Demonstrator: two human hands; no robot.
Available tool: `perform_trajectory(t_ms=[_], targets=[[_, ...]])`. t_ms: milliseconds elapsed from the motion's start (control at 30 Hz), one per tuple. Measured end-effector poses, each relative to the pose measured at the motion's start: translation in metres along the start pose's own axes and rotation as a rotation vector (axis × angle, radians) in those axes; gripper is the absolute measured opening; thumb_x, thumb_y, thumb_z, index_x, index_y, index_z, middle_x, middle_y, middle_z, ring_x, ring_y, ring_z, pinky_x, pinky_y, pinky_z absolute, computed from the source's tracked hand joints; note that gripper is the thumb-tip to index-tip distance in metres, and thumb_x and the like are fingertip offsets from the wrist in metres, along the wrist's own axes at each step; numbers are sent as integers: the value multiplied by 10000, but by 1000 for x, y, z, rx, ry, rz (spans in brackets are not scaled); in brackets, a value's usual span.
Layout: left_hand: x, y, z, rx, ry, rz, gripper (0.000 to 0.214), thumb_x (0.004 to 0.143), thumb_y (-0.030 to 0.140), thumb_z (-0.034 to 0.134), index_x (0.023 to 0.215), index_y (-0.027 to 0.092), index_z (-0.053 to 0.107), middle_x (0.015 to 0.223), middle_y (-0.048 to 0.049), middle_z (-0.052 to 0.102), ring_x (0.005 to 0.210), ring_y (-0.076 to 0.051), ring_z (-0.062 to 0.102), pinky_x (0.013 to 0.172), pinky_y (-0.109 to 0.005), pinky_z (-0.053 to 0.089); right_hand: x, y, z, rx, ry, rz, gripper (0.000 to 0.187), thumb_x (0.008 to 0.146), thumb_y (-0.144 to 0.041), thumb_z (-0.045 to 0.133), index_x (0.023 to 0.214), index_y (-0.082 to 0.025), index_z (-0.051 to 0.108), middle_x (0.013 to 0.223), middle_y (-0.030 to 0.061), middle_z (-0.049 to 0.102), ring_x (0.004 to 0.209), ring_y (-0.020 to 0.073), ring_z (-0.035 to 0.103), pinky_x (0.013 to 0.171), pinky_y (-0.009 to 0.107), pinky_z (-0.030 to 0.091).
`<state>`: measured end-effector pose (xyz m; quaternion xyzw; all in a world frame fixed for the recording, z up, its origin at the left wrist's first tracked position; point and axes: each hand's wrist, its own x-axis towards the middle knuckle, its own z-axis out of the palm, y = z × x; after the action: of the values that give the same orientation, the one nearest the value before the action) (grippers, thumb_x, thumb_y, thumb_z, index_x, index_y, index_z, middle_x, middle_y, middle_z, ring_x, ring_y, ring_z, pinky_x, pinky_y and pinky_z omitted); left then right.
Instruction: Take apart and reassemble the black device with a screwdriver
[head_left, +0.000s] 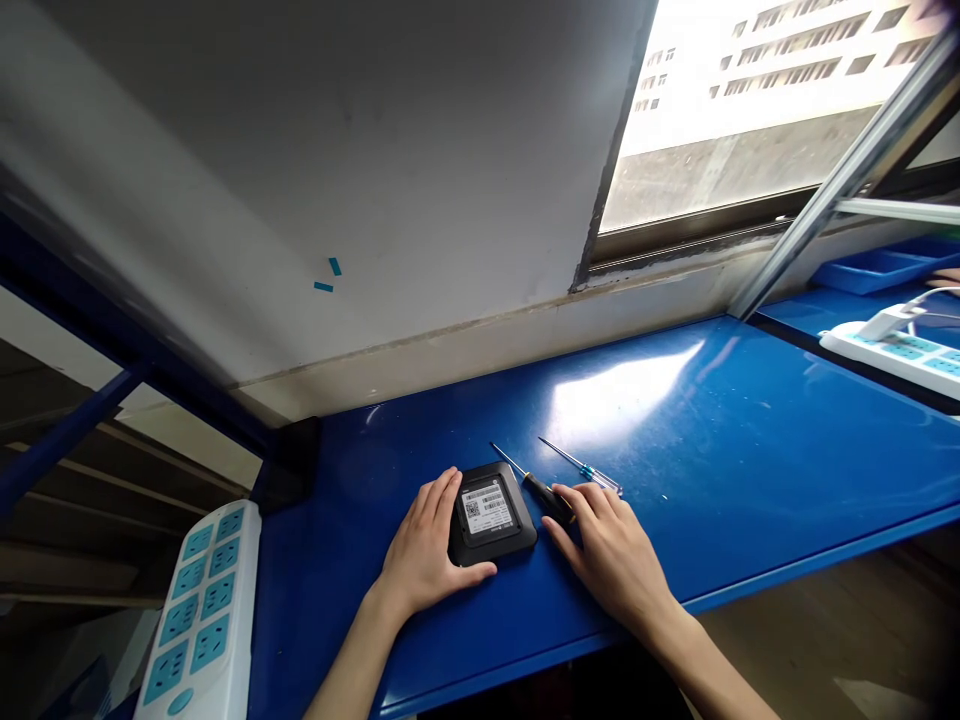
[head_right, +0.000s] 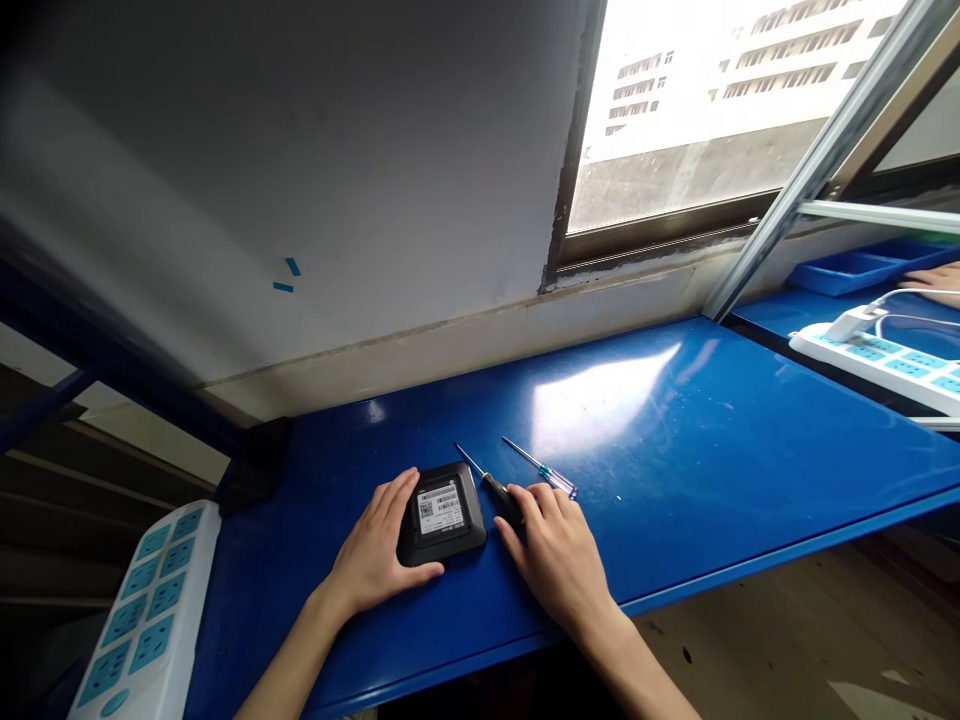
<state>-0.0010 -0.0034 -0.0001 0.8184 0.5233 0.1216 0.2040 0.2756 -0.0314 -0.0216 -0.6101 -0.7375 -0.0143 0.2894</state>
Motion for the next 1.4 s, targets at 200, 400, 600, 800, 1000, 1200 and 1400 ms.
perform_trajectory(t_ms=[200, 400, 600, 800, 1000, 1200, 1400], targets=[[1, 1, -1, -4, -18, -11, 1148, 728, 643, 816, 1617, 232, 217, 1672, -128, 318, 1522, -394, 305, 1209, -590, 354, 18, 0, 2, 344, 0, 246, 298, 914, -516, 618, 935, -227, 687, 939, 107, 738, 893, 324, 695, 819, 473, 542], [1, 1, -1, -12, -42, -21, 1175, 723, 685, 801, 1623, 205, 217, 1685, -134, 292, 1538, -386, 276, 1229, -584, 325, 37, 12, -19, 648, 36, 406, 422, 950, -586, 568, 1069, -192, 658, 904, 96, 807, 802, 259, 775, 673, 356, 607], [1, 1, -2, -23, -51, -29, 1180, 718, 680, 806, 1623, 190, 227, 1689, -133, 282, 1544, -376, 261, 1243, -571, 303, 56, 12, -36, 1172, 34, 627, 459, 732, -531, 853, 1005, -185, 723, 988, 108, 818, 944, 290, 787, 878, 406, 628], [2, 2, -2, -30, -59, -43, 1185, 711, 664, 816, 1626, 191, 230, 1695, -121, 271, 1548, -365, 255, 1251, -556, 294, 67, 3, -35, 1131, 59, 608, 523, 756, -604, 802, 1062, -191, 711, 936, 89, 810, 811, 250, 793, 811, 381, 633], [2, 5, -5, -13, -67, -55, 1191, 696, 636, 837, 1627, 193, 241, 1694, -111, 278, 1548, -366, 261, 1250, -549, 303, 77, -9, -32, 979, 39, 481, 535, 809, -624, 732, 1121, -194, 672, 939, 91, 796, 809, 250, 783, 793, 379, 612], [2, 7, -6, -33, -88, -85, 1194, 687, 619, 842, 1631, 208, 237, 1702, -93, 259, 1554, -365, 243, 1252, -553, 293, 82, -7, -39, 866, 41, 407, 492, 859, -609, 676, 1137, -205, 659, 902, 78, 792, 799, 241, 776, 762, 363, 605], [3, 4, -4, -50, -52, -43, 1160, 699, 607, 837, 1624, 211, 259, 1687, -120, 292, 1538, -391, 272, 1237, -593, 300, 81, -7, -38, 827, 32, 312, 411, 895, -563, 661, 1135, -229, 653, 886, 66, 792, 787, 244, 779, 759, 375, 601]])
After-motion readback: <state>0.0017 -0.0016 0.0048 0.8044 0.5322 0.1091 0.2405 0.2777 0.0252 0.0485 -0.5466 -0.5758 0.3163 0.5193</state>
